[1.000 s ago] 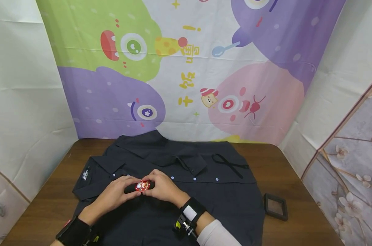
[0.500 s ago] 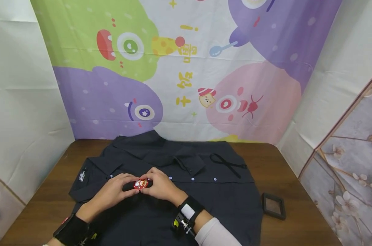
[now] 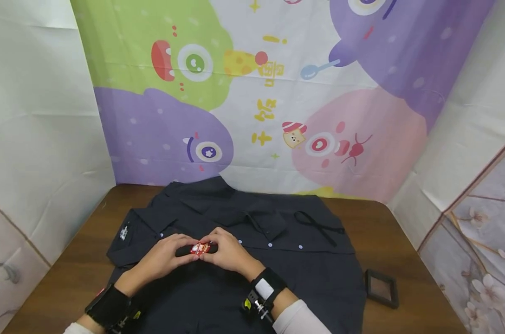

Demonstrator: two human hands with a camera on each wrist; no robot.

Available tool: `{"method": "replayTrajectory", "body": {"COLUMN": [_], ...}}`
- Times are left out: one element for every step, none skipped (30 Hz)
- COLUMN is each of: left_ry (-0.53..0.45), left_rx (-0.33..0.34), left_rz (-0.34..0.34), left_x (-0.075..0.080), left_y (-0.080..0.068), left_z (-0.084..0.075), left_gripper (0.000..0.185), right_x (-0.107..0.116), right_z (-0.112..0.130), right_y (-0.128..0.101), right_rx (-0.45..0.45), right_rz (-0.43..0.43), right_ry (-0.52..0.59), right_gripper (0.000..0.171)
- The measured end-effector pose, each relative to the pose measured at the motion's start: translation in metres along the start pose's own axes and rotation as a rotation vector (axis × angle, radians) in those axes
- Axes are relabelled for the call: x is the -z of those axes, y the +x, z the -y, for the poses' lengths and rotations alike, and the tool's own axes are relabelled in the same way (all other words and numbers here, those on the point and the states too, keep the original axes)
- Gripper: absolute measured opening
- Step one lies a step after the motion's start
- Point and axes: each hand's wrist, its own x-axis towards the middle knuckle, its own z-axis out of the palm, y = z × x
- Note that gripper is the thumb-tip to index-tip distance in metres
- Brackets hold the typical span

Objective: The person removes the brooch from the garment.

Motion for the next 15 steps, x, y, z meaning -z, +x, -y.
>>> {"method": "replayTrajectory", "body": {"left_ry": [-0.002, -0.008, -0.01, -0.011, -0.014, -0.017, -0.018, -0.02, -0.02, -0.024, -0.03, -0.036, -0.043, -0.049, -0.057], "left_rx": [0.002, 0.004, 0.009, 0.015, 0.018, 0.02, 0.021, 0.021, 0.019, 0.018, 0.018, 0.021, 0.026, 0.031, 0.036], "left_rz": [-0.001, -0.003, -0.005, -0.008, -0.011, -0.013, -0.014, -0.015, -0.017, -0.019, -0.019, -0.019, -0.019, -0.02, -0.022], "left_x": [-0.0002, -0.0002, 0.0, 0.0004, 0.0007, 0.001, 0.0012, 0.0015, 0.0018, 0.0019, 0.0018, 0.0018, 0.0022, 0.0025, 0.0028], "left_y": [-0.0011, -0.0022, -0.0032, -0.0039, -0.0042, -0.0042, -0.0039, -0.0035, -0.0029, -0.0022, -0.0016, -0.0012, -0.0008, -0.0006, -0.0004], "left_z": [0.0002, 0.0003, 0.0003, 0.0003, 0.0002, 0.0, -0.0002, -0.0004, -0.0005, -0.0006, -0.0007, -0.0009, -0.0009, -0.0008, -0.0006], "left_gripper": [0.034, 0.034, 0.034, 0.034, 0.033, 0.033, 0.034, 0.034, 0.034, 0.035, 0.034, 0.034, 0.034, 0.034, 0.033], "right_x": [-0.0004, -0.0004, -0.0003, -0.0001, 0.0003, 0.0006, 0.001, 0.0015, 0.002, 0.0026, 0.0031, 0.0033, 0.0038, 0.0041, 0.0044], "right_z": [-0.0003, 0.0, 0.0, 0.0005, 0.0005, 0.0005, 0.0004, 0.0003, 0.0001, 0.0, -0.0001, -0.0004, -0.0004, -0.0004, -0.0005], "right_y": [-0.0001, -0.0004, -0.0004, -0.0003, -0.0002, 0.0, 0.0, 0.0001, -0.0001, -0.0003, -0.0006, -0.0009, -0.0008, -0.0008, -0.0008], "right_rx": [0.006, 0.01, 0.014, 0.019, 0.025, 0.028, 0.029, 0.031, 0.032, 0.033, 0.035, 0.036, 0.041, 0.047, 0.052], "right_rz": [0.004, 0.008, 0.013, 0.016, 0.014, 0.011, 0.006, -0.001, -0.008, -0.016, -0.023, -0.026, -0.029, -0.031, -0.033], "right_ry": [0.0, 0.0, 0.0, -0.001, -0.003, -0.005, -0.008, -0.01, -0.01, -0.008, -0.005, -0.001, 0.004, 0.012, 0.022], "right_gripper": [0.032, 0.032, 0.033, 0.033, 0.034, 0.035, 0.036, 0.036, 0.037, 0.037, 0.037, 0.037, 0.037, 0.037, 0.037]}}
